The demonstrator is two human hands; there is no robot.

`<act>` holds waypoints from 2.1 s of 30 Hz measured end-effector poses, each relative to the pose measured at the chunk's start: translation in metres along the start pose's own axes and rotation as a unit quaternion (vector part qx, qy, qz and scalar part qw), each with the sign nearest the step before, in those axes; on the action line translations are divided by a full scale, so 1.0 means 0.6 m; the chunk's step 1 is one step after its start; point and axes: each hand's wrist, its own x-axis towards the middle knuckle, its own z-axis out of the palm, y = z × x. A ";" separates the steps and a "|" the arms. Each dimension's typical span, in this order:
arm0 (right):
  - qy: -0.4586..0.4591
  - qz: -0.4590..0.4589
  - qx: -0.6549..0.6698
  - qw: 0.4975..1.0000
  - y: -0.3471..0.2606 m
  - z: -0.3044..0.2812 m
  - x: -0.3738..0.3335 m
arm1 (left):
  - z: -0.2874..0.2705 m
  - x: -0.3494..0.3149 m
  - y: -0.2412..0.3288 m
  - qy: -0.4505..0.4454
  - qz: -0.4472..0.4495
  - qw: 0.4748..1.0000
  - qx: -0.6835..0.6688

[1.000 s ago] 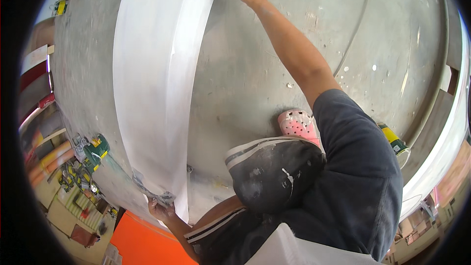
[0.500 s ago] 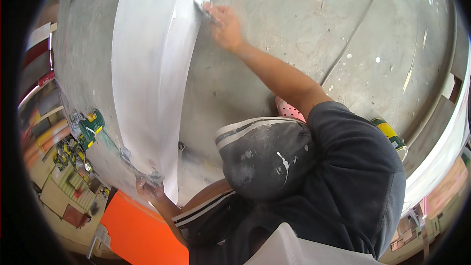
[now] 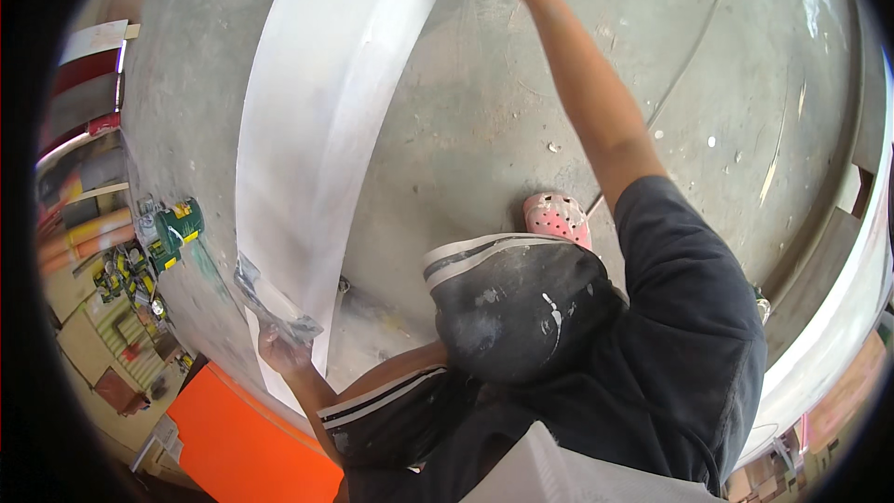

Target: Applying putty or wood filler to a curved white structural component using metal spatulas.

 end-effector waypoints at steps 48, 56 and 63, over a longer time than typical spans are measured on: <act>-0.264 0.180 0.399 0.859 -0.307 -0.128 -0.214 | 0.184 0.210 -0.075 -0.054 0.011 0.994 0.091; -0.296 -0.414 0.123 0.852 -0.323 -0.143 -0.219 | 0.278 0.239 -0.109 -0.114 0.049 0.988 0.088; -0.354 -0.212 -0.069 0.908 -0.209 -0.157 -0.236 | 0.280 0.204 -0.074 -0.096 0.109 0.985 0.098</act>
